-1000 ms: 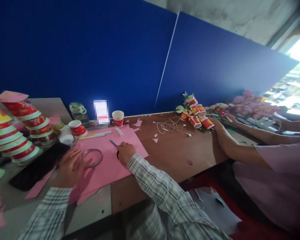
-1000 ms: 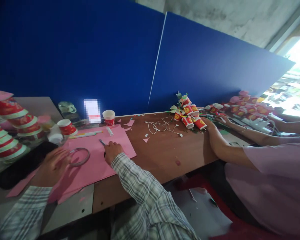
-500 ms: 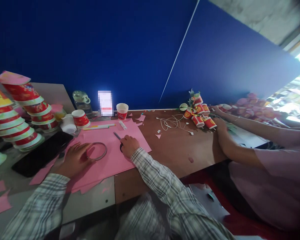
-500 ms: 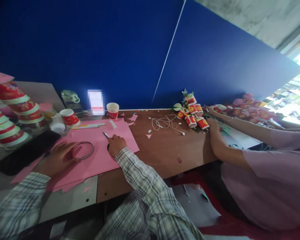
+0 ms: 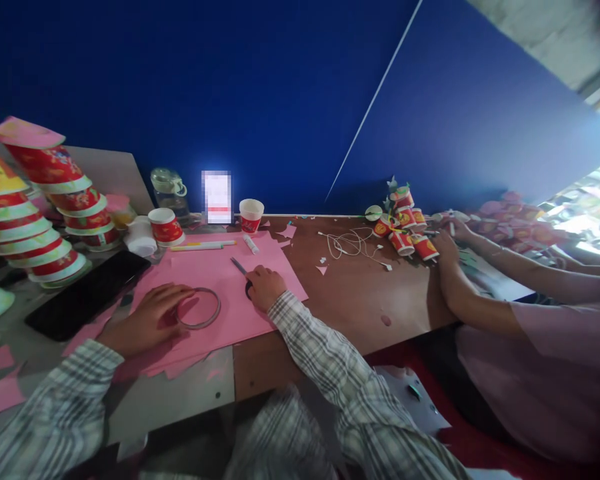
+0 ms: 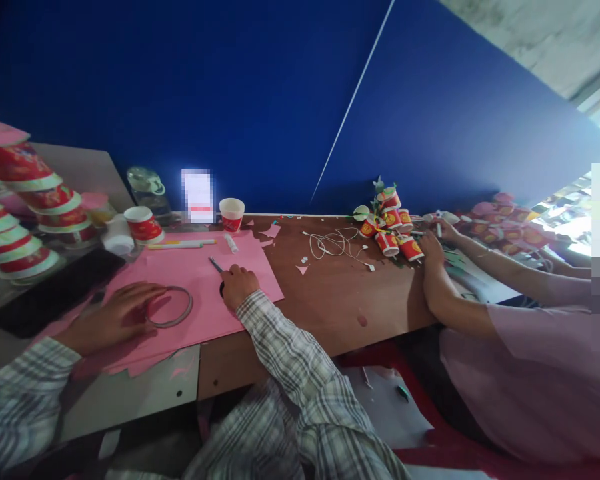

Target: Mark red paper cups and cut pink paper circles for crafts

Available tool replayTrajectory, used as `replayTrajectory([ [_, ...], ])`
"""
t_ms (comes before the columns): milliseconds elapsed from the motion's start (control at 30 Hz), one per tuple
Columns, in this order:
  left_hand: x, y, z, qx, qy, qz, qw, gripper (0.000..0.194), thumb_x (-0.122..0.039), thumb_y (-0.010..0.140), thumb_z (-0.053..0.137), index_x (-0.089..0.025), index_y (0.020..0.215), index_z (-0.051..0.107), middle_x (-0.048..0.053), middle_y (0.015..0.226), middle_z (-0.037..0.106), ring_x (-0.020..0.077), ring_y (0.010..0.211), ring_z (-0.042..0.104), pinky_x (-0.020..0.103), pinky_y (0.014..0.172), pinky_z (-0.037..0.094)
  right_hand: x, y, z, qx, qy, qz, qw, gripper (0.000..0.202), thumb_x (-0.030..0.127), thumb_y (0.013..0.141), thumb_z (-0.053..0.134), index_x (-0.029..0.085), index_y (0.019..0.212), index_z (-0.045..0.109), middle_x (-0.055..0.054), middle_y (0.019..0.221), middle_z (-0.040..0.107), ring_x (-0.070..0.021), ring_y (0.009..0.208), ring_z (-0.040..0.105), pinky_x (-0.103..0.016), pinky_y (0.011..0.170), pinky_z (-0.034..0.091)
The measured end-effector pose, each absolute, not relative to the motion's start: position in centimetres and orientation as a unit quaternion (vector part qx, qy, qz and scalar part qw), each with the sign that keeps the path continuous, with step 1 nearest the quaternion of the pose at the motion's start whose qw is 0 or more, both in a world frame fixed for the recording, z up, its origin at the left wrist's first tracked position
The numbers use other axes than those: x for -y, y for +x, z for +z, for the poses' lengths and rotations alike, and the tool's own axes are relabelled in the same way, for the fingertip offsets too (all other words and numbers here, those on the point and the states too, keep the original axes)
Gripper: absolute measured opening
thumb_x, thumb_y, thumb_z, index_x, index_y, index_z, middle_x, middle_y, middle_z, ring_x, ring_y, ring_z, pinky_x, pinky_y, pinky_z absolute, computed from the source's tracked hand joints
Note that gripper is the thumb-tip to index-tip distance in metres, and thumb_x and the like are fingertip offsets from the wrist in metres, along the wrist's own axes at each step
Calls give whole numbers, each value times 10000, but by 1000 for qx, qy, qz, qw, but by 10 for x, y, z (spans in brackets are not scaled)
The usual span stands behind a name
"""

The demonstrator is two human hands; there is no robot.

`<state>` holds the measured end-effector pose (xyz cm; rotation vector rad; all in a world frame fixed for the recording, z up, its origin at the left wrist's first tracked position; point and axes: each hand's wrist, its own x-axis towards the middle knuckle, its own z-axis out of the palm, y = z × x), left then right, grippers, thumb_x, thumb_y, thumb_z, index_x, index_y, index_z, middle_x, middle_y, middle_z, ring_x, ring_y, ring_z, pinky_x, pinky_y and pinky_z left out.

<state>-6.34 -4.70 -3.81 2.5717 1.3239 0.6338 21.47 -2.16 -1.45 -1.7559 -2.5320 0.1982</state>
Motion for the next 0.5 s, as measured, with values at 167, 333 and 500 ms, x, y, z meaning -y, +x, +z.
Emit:
replayTrajectory([
  [167,39,-78,-43,-434,869,207,116,654,-516,556,576,-280,1157,473,9,1191,492,174,1097,374,313,909,262,22,215,-14,820,-568,65,31,291,245,822,444,195,1102,505,-120,1117,477,-231,972,497,-335,807,367],
  [333,35,-74,-33,-435,878,179,90,703,-573,531,554,-271,1161,474,19,1205,478,198,1132,331,338,929,223,23,214,-14,818,-570,63,29,294,250,818,450,202,1103,507,-117,1115,485,-231,979,497,-335,811,373],
  [500,31,-54,-25,-417,895,107,115,834,-626,500,527,-260,1237,392,35,1300,381,226,1190,254,376,948,186,24,214,-11,816,-575,60,24,299,250,826,420,227,1115,497,-90,1129,478,-224,990,502,-337,832,383],
])
